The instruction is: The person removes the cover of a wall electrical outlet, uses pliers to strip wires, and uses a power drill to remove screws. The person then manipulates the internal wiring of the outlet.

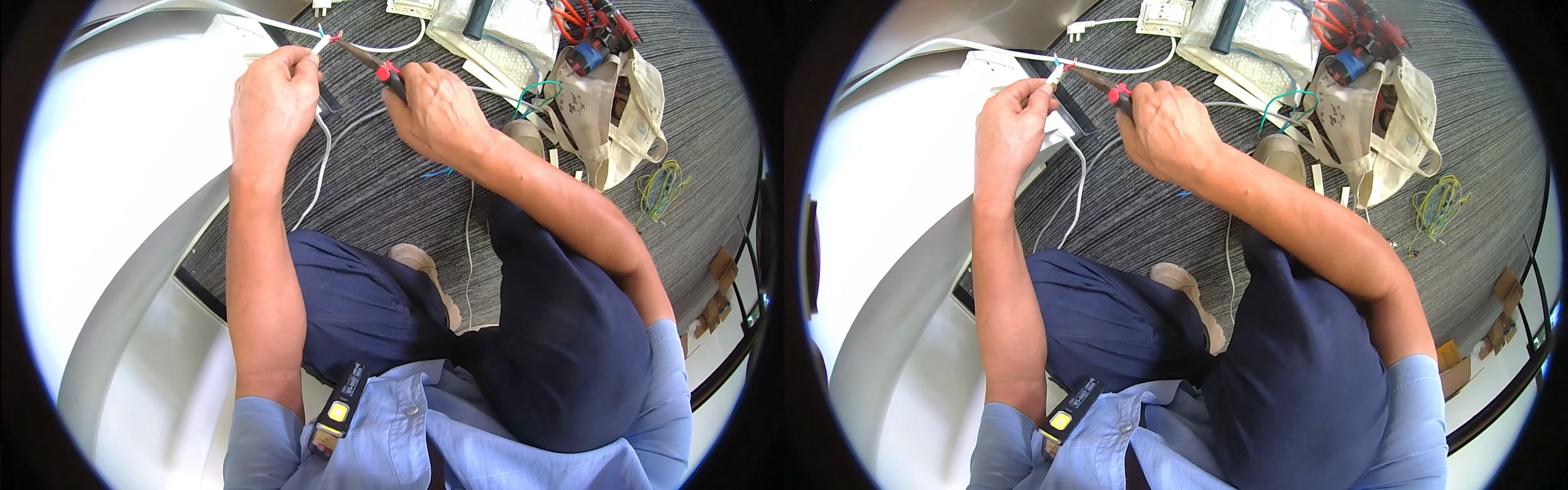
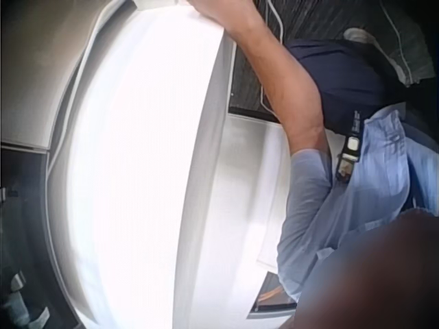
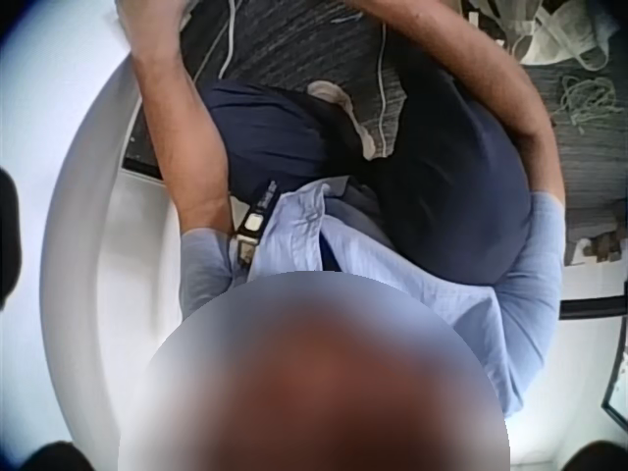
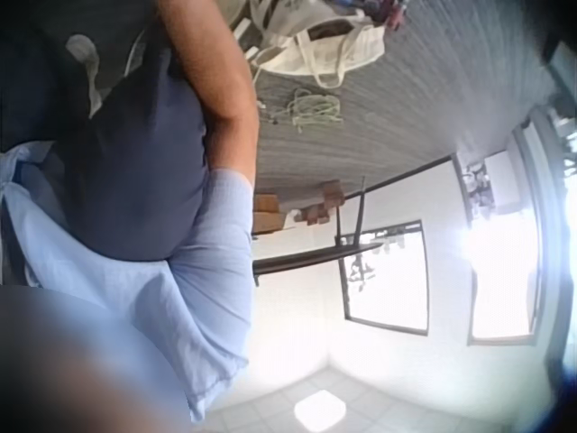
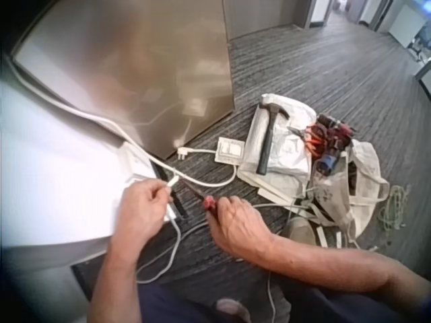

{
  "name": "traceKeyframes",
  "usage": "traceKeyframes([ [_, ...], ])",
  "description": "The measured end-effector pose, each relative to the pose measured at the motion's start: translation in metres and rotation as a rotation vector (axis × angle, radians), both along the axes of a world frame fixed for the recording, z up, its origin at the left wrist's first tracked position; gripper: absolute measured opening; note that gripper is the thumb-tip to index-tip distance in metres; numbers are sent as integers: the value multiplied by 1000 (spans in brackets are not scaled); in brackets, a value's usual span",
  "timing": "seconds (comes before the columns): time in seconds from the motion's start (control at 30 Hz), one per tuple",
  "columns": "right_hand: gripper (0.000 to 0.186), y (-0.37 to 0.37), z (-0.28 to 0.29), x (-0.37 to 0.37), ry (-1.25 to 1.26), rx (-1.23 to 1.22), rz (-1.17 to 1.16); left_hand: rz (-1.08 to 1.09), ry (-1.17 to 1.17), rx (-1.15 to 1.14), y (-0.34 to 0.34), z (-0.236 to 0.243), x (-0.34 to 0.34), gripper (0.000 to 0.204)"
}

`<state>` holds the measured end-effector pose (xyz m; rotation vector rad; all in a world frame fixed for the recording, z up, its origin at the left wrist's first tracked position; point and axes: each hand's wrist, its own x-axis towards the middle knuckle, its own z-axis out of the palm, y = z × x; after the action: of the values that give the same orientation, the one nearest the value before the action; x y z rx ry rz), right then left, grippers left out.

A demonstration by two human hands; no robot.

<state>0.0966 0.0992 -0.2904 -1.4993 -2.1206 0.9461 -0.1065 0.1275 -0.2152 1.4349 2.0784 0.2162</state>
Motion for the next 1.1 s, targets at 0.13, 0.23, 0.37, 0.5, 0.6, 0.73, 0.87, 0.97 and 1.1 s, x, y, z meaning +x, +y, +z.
traceKeyframes([
  [0.13,41,-2,2,-5,175,-204,-148,-11,56,-17,-1,-2,0,35],
  [0.23,46,0,1,-11,133,-261,-139,-22,42,-12,-3,-3,-1,35],
  [0.37,47,4,-5,-10,49,-374,-33,-16,-24,-1,-5,-5,-5,35],
  [0.5,42,4,-14,-4,23,-290,-42,13,-66,16,-6,-11,-7,34],
  [0.6,42,4,-24,-3,-25,-167,-38,15,-102,20,-6,-15,-11,34],
  [0.73,44,8,-37,-1,-102,-102,-34,-5,-123,52,-7,-18,-13,34],
  [0.87,41,13,-44,4,-154,-33,-42,-10,-122,40,-5,-14,-11,33],
  [0.97,43,12,-45,8,-160,-24,-33,14,-134,10,-6,-8,-7,32],
  [1.1,47,-1,-39,9,-221,-152,-36,25,-123,8,-7,-7,-4,31],
])
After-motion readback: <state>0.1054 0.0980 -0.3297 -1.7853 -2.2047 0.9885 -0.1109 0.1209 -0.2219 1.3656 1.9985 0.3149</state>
